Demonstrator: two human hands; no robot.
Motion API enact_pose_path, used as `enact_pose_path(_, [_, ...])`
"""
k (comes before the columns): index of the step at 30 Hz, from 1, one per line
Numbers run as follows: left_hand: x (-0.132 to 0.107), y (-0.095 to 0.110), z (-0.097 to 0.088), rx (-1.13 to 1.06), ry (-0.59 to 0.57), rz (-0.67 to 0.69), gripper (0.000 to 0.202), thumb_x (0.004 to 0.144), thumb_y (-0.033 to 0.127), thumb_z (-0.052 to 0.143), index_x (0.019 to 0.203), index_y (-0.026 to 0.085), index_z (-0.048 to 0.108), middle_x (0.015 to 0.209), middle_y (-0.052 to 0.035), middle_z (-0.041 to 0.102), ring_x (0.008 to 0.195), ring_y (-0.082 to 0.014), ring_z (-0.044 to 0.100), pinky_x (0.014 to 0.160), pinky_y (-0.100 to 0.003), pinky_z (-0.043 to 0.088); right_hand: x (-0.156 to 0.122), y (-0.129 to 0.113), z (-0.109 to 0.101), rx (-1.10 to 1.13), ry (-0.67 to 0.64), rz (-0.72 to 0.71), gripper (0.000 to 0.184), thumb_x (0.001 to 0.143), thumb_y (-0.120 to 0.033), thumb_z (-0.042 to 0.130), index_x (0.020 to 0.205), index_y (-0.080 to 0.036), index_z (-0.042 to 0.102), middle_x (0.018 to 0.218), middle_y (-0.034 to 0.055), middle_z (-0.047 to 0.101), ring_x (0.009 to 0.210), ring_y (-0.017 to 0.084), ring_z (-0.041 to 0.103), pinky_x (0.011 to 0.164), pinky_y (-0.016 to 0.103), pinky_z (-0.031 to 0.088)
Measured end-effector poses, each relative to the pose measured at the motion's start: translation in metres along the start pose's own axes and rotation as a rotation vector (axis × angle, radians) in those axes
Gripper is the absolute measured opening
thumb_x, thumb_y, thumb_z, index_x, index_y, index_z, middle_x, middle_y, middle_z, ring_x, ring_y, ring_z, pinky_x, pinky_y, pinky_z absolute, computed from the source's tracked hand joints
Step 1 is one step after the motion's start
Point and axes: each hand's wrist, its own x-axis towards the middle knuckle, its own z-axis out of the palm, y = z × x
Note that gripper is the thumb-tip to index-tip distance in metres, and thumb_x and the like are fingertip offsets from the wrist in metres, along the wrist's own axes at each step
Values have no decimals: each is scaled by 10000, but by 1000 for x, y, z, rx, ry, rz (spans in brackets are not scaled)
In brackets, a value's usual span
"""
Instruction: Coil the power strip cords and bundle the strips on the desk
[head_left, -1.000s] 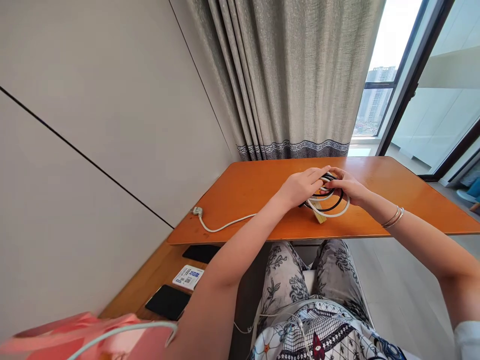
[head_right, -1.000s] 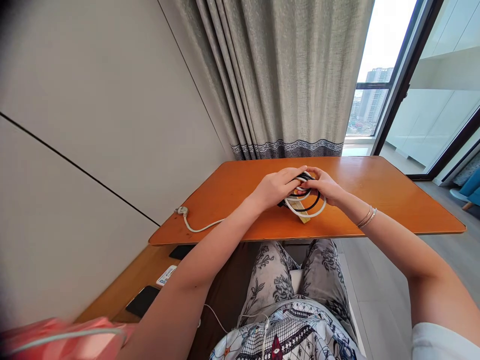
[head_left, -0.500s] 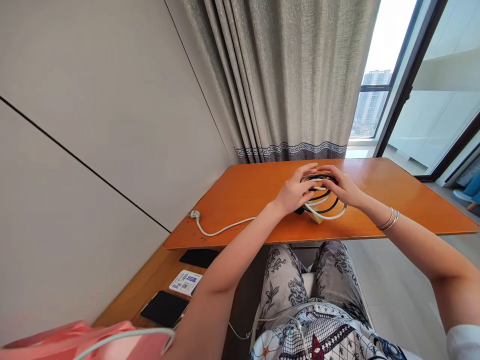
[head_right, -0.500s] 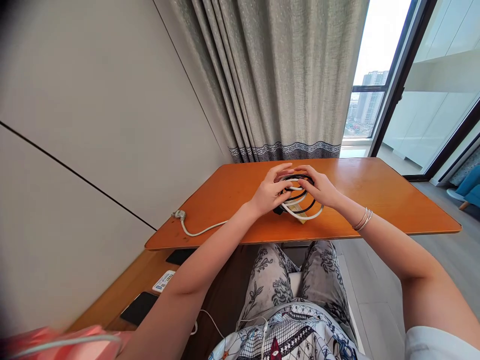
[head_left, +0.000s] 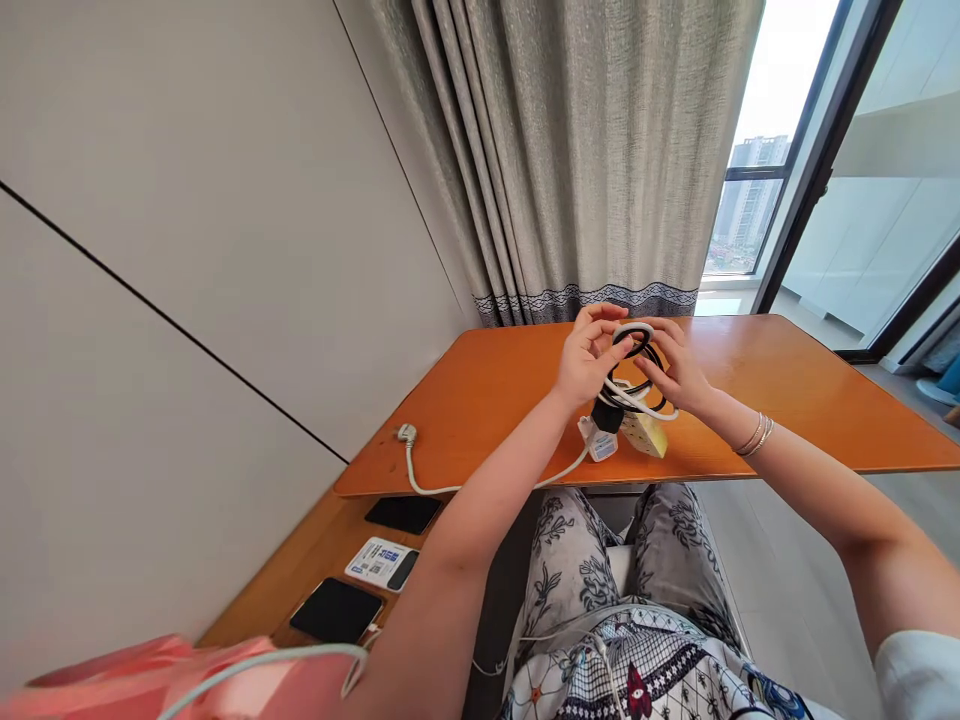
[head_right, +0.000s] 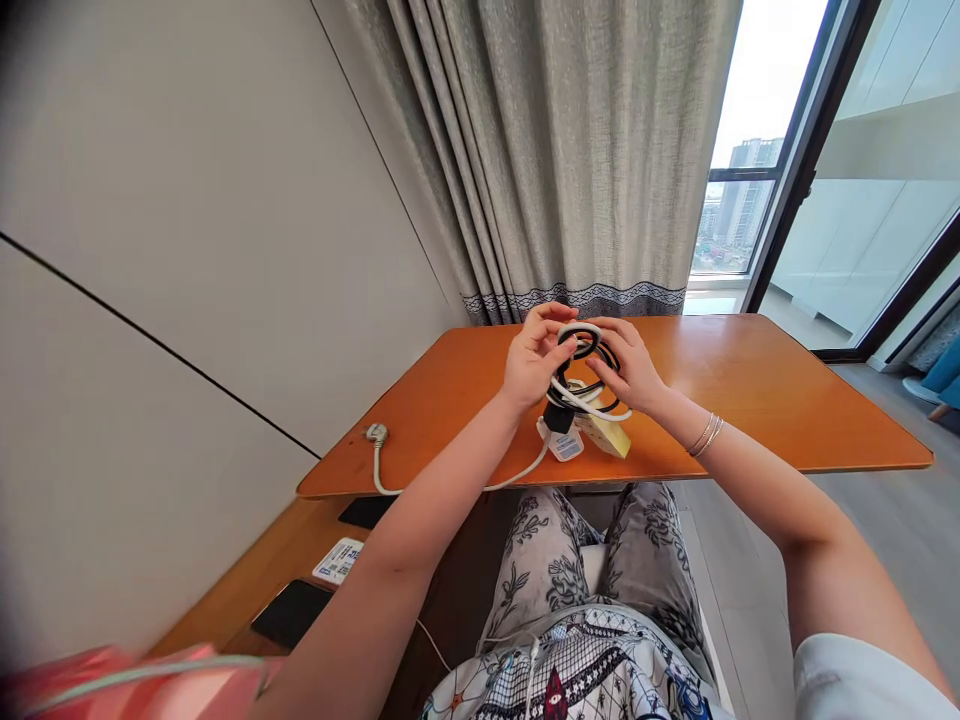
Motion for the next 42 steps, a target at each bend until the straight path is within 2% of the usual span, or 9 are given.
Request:
enact_pose_path(3, [5,1,-4,-143,-95,-145,458,742,611,729,840,179,616,1251,-111,559,1199,-248,590,1014,-408,501,9,-4,-7,-19,-21,-6,344,971,-477,430,1062,-235,656,1025,101,625,1018,272,550,949,455,435])
enact_pose_path(6, [4,10,-3,-245,-139,-237,494,730,635,719,898,195,569,1324,-115,575,1217,-258,595,1025,-407,486,18,-11,-10,-82,81,40,349,980,-456,426,877,-230,670,879,76,606,910,253,543,892,432,430])
enact_pose_path(11, [7,21,-8,-245,-267,-231,630,635,651,777,1024,207,556,1235,-117,635,1253,-272,567,1060,-390,442,26,-24,-12,-158,225,52,320,967,-440,467,856,-226,677,908,75,597,934,255,544,920,445,393])
enact_pose_path(16, [12,26,-14,-69,-427,-200,854,485,504,907,1200,207,548,1239,-116,600,1235,-303,568,1031,-406,458,25,-23,-14,-200,244,126,315,969,-423,450,896,-234,691,924,74,576,991,274,534,996,489,333])
enact_pose_path(26, [12,26,-18,24,-564,-216,751,654,364,835,1309,182,519,1322,-132,583,1278,-295,539,1124,-436,393,25,-17,-20,-373,281,118,266,975,-378,464,908,-233,678,983,74,580,1073,299,539,1021,501,285])
enact_pose_path(32, [16,28,-29,-31,-721,-225,809,658,389,841,1362,197,493,1368,-138,548,1305,-313,513,1154,-500,351,25,-18,-17,-256,431,29,322,951,-480,535,812,-223,672,855,38,581,908,238,573,962,460,349])
enact_pose_path(37, [11,6,-24,-181,-536,-220,817,697,487,803,1397,228,471,1465,-124,486,1409,-338,404,1195,-492,275,40,-21,-19,-97,488,21,352,942,-499,562,760,-205,630,799,18,537,832,192,550,855,379,436])
enact_pose_path(40, [-2,-15,-26,-322,-357,-291,890,694,639,744,1432,251,434,1515,-127,443,1451,-343,341,1199,-485,262,54,-19,-23,-18,559,44,350,927,-484,600,725,-198,589,766,-2,501,805,164,525,833,343,450])
enact_pose_path(42, [-15,-27,-29,-373,-334,-362,989,636,724,736,1443,247,419,1514,-147,442,1424,-367,376,1173,-496,298,61,-14,-26,36,600,67,351,917,-476,620,713,-194,570,753,-13,477,797,150,515,833,329,453])
